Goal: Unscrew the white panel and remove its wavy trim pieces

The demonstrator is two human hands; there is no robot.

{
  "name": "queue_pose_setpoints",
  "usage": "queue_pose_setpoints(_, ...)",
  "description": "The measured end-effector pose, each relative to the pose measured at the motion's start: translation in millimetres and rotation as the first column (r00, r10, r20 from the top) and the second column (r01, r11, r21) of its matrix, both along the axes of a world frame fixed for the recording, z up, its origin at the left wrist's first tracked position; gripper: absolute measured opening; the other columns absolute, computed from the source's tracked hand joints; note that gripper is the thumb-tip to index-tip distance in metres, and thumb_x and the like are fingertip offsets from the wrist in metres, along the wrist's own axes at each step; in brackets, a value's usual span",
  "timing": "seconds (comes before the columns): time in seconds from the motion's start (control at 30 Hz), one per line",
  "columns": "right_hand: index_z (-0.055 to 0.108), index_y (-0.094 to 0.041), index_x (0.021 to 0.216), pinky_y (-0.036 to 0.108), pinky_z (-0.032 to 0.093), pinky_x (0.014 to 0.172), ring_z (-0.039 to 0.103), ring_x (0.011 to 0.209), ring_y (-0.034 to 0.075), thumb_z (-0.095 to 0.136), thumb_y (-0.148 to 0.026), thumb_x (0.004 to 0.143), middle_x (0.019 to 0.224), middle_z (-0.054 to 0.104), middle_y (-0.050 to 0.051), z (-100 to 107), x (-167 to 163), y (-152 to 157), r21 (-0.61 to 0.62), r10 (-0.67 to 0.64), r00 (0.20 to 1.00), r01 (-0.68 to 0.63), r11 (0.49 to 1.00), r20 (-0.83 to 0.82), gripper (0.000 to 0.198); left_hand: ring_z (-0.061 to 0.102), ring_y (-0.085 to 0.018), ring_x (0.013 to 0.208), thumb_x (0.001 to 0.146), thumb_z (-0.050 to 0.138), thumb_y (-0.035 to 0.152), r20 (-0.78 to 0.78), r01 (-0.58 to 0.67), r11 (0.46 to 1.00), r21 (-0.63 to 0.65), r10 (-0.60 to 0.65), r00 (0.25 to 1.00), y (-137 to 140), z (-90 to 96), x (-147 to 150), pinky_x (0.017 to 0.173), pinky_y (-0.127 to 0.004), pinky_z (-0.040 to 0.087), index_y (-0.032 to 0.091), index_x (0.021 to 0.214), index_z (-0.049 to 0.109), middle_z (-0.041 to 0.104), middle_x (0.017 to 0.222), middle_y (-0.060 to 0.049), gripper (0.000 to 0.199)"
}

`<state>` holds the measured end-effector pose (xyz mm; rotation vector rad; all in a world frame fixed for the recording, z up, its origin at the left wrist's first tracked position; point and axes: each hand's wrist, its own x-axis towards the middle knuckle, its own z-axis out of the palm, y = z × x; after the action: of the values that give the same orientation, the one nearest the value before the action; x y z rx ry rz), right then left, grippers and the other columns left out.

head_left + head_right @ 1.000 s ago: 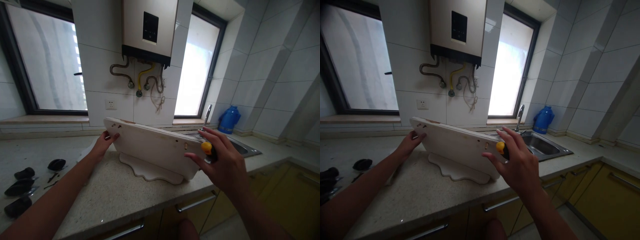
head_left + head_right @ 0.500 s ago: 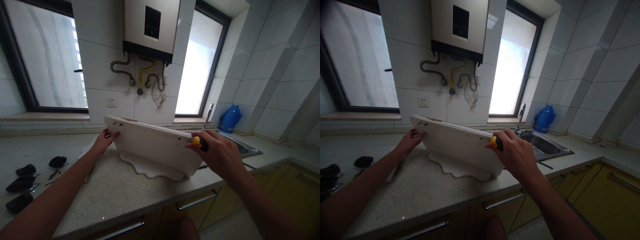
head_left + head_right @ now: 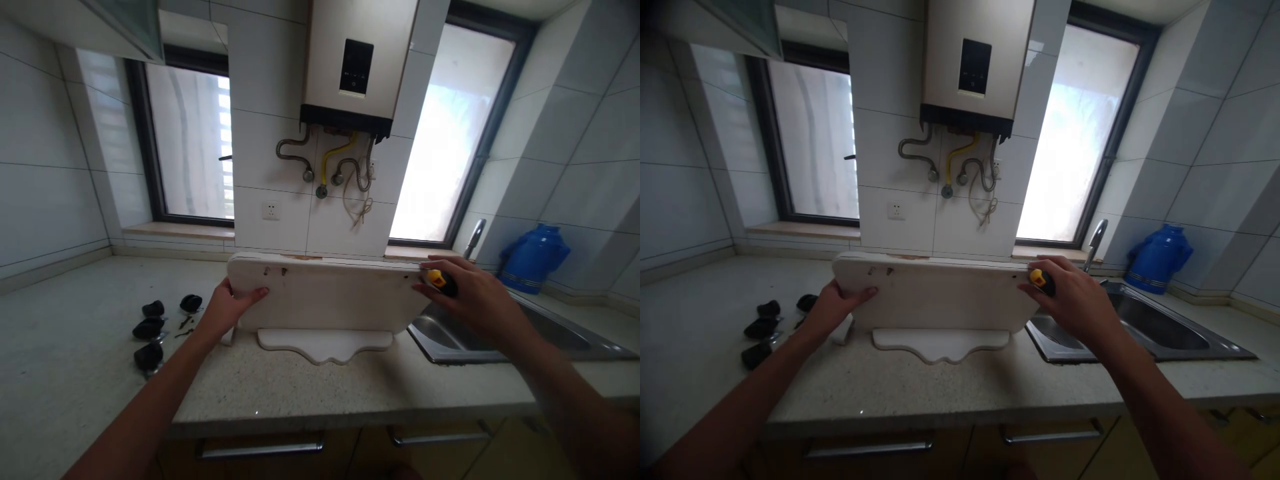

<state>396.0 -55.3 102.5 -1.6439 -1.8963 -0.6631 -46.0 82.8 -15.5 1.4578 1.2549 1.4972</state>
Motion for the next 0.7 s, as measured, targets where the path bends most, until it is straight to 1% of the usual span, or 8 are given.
queue_pose_setpoints(0.13,0.071,-0.023,0.136,0.051,0.066,0.083,0.078,0.107,0.033,0.061,-0.072,0.098,0.141,0.072,0.012,-5,-67,2,0.161,0.117,0.993,-0.115,0.980,-0.004,0.063,0.075,-0.038,0.114,0.061,0.098,0.063,-0.043,0.073,0.995,0.070,-0.070,0.997,-33,28.3,-16,0.100,-0.052,0.062,0.018,0.124,0.072,0.080,0.126,-0.017,0.082)
queue_pose_setpoints(0.2,0.069,-0.021,0.138,0.049,0.066,0.085,0.078,0.108,0.031,0.063,-0.071,0.098,0.145,0.070,0.013,-6,-110,3,0.158,0.214,0.977,-0.212,0.964,0.001,0.064,0.072,-0.036,0.121,0.082,0.079,0.073,-0.061,0.210,0.964,0.166,-0.202,0.977,-41,57.9,-22,0.097,-0.048,0.062,0.022,0.137,0.070,0.074,0.141,-0.016,0.076)
queue_pose_setpoints(0.27,0.066,-0.022,0.142,0.050,0.066,0.085,0.078,0.107,0.032,0.063,-0.072,0.097,0.150,0.067,0.013,-4,-150,8,0.127,0.257,0.966,-0.255,0.958,0.001,0.068,0.069,-0.035,0.130,0.098,0.052,0.078,-0.030,0.317,0.925,0.209,-0.318,0.948,-39,93.0,-23,0.106,-0.047,0.057,0.022,0.140,0.071,0.074,0.143,-0.015,0.073)
queue_pose_setpoints(0.37,0.061,-0.026,0.149,0.050,0.063,0.086,0.077,0.112,0.034,0.066,-0.074,0.094,0.159,0.060,0.011,-1,-191,23,0.019,0.286,0.957,-0.285,0.958,-0.055,0.072,0.071,-0.032,0.128,0.097,0.061,0.071,-0.251,0.482,0.876,-0.011,-0.469,0.846,-26,139.9,-14,0.110,-0.044,0.052,0.023,0.128,0.080,0.079,0.135,-0.013,0.061)
queue_pose_setpoints(0.43,0.063,-0.028,0.146,0.046,0.060,0.087,0.075,0.114,0.033,0.070,-0.070,0.094,0.155,0.063,0.008,-2,-205,34,-0.031,0.308,0.946,-0.312,0.950,-0.101,0.067,0.072,-0.031,0.124,0.093,0.065,0.070,-0.431,0.480,0.862,-0.163,-0.500,0.751,-17,159.1,-4,0.100,-0.038,0.054,0.027,0.118,0.084,0.081,0.129,-0.010,0.054)
queue_pose_setpoints(0.5,0.069,-0.029,0.135,0.040,0.055,0.083,0.076,0.109,0.030,0.072,-0.064,0.095,0.140,0.072,0.005,-4,-213,43,-0.058,0.307,0.942,-0.317,0.947,-0.137,0.053,0.074,-0.030,0.109,0.085,0.073,0.069,-0.539,0.467,0.837,-0.285,-0.543,0.643,-10,168.0,5,0.084,-0.033,0.055,0.026,0.104,0.087,0.084,0.114,-0.009,0.050)
queue_pose_setpoints(0.57,0.072,-0.030,0.125,0.035,0.047,0.074,0.076,0.100,0.027,0.069,-0.062,0.099,0.124,0.077,0.002,-7,-217,48,-0.063,0.272,0.950,-0.285,0.957,-0.153,0.041,0.074,-0.026,0.086,0.079,0.080,0.066,-0.533,0.463,0.794,-0.394,-0.608,0.588,-7,169.8,10,0.068,-0.030,0.052,0.023,0.094,0.086,0.083,0.095,-0.007,0.046)
queue_pose_setpoints(0.7,0.070,-0.028,0.110,0.033,0.025,0.063,0.074,0.088,0.025,0.059,-0.066,0.103,0.113,0.077,0.002,-7,-224,49,-0.053,0.165,0.977,-0.174,0.983,-0.137,0.040,0.069,-0.024,0.065,0.072,0.088,0.059,-0.369,0.501,0.722,-0.476,-0.682,0.632,1,167.4,10,0.056,-0.030,0.048,0.020,0.088,0.086,0.078,0.075,-0.006,0.042)
